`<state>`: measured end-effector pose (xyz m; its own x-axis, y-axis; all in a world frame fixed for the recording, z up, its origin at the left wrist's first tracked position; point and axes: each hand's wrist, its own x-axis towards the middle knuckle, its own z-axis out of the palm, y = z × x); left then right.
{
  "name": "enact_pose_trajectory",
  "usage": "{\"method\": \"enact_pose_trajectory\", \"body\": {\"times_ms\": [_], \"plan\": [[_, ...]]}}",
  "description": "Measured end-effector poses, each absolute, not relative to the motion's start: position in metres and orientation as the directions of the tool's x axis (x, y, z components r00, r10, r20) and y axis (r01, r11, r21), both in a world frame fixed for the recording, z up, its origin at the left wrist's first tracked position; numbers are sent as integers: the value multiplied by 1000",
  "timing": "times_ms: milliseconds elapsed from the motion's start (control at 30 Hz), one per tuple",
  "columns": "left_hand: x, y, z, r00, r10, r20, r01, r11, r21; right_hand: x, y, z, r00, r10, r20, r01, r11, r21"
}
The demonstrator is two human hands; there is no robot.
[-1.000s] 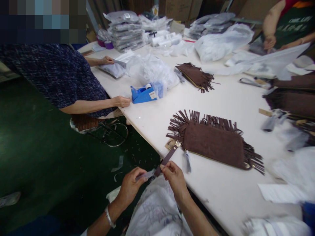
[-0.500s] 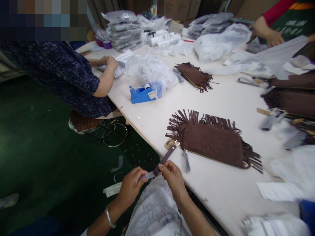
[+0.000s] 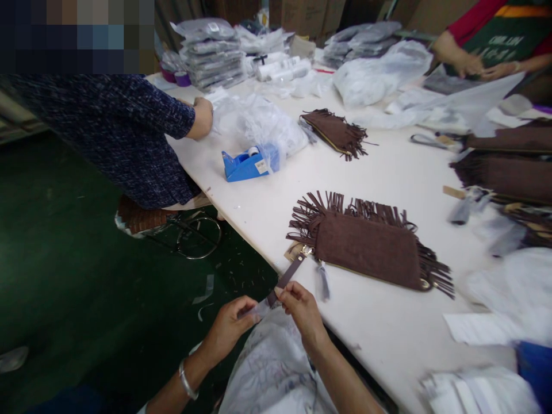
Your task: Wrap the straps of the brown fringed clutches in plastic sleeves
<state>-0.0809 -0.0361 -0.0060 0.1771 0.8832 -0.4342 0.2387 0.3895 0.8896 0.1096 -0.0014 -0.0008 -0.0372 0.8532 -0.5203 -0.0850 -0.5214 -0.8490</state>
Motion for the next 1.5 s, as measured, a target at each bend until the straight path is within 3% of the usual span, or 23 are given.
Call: {"method": "enact_pose_trajectory", "body": {"times_ms": [133,267,467,767,1133,1500], "plan": [[-74,-39,-13,208,805,-555,-70,578,813,110,-2,-3,-69,840,-538,-131,-543,-830],[-63,-41,-7,212,762,-612,-197,646,737,110,-4,-4,-72,829,-554,-140,-559,-818],[-56,-39,4,218,736,-641,-189,676,712,110,-4,-6,-41,818,-574,-190,-570,-799],[-63,-40,1,218,829,-516,-54,538,841,108,-4,-12,-55,823,-566,-253,-560,-789],[-64,-32,0,313,760,-569,-178,636,751,104,-8,-12,-56,845,-532,-388,-509,-769],[-63,-34,4,303,787,-537,-235,608,758,99,-6,-11,-15,844,-536,-426,-490,-760]]}}
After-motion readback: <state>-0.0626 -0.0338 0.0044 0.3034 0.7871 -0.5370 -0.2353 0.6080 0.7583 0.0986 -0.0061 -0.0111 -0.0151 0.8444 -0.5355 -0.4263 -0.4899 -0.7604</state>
